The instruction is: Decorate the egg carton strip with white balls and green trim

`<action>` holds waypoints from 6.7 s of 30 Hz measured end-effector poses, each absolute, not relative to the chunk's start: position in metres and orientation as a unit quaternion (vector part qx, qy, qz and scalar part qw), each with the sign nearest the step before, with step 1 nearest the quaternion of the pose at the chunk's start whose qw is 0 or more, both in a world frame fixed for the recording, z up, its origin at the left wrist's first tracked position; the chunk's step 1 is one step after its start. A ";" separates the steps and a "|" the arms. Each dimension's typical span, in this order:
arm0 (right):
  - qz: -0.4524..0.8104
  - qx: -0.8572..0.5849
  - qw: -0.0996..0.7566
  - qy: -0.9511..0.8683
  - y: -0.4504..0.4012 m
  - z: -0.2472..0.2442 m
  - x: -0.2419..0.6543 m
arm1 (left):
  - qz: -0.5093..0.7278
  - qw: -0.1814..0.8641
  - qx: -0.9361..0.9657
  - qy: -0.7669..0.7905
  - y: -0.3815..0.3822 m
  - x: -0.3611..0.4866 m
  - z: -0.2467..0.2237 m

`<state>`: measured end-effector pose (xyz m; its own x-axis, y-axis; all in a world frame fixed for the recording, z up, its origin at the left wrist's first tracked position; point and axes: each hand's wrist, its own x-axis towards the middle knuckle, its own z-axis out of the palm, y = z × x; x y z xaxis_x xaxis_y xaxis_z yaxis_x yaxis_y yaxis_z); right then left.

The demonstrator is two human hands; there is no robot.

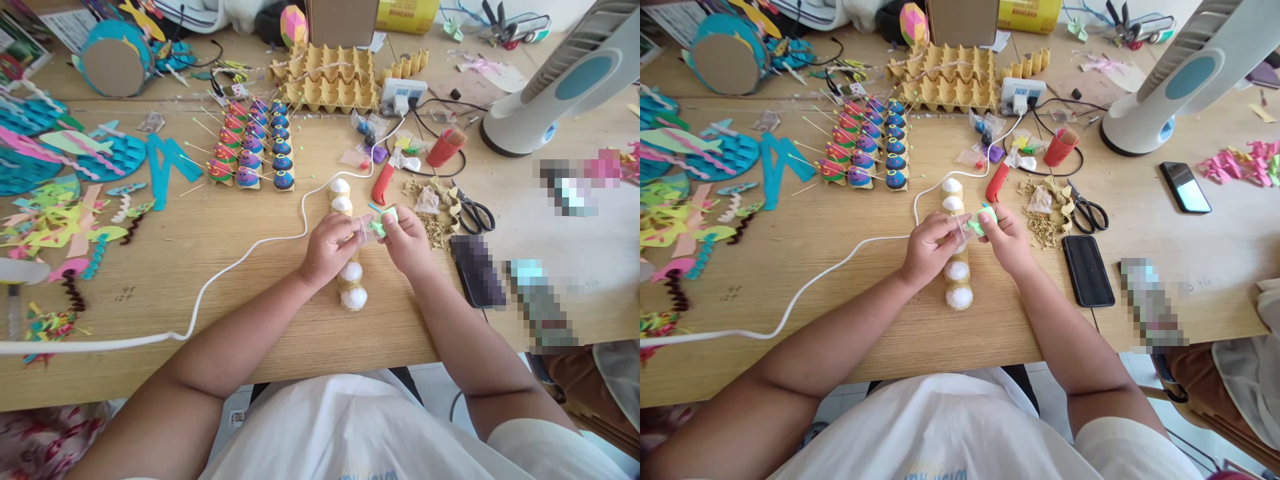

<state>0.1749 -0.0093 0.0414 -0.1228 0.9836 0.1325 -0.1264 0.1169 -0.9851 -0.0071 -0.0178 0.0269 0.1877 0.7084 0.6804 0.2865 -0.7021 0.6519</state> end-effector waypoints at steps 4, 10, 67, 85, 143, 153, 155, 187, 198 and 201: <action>0.477 -0.415 0.486 -0.603 -0.014 0.051 0.176 | 0.536 0.197 0.748 0.340 -0.018 -0.008 0.028; 0.393 -0.460 0.511 -0.611 -0.022 0.052 0.169 | 0.523 0.172 0.752 0.362 -0.019 -0.007 0.030; 0.630 -0.391 0.480 -0.468 -0.015 0.042 0.165 | 0.552 0.220 0.718 0.363 -0.018 -0.010 0.025; 0.656 -0.365 0.479 -0.455 -0.013 0.044 0.167 | 0.532 0.175 0.734 0.383 -0.018 -0.009 0.030; 0.730 -0.339 0.431 -0.409 -0.020 0.047 0.168 | 0.592 0.145 0.721 0.329 -0.022 -0.009 0.030; 0.765 -0.335 0.433 -0.340 -0.016 0.044 0.168 | 0.559 0.093 0.750 0.340 -0.017 -0.011 0.023; 0.760 -0.342 0.434 -0.341 -0.014 0.043 0.169 | 0.554 0.094 0.751 0.347 -0.017 -0.010 0.022; 0.614 -0.402 0.532 -0.422 -0.015 0.043 0.160 | 0.652 0.285 0.589 0.383 -0.021 -0.001 0.024; 0.605 -0.388 0.524 -0.456 -0.014 0.034 0.160 | 0.580 0.241 0.684 0.370 -0.024 -0.007 0.030; 0.597 -0.389 0.512 -0.480 -0.014 0.031 0.161 | 0.583 0.240 0.686 0.363 -0.022 -0.008 0.028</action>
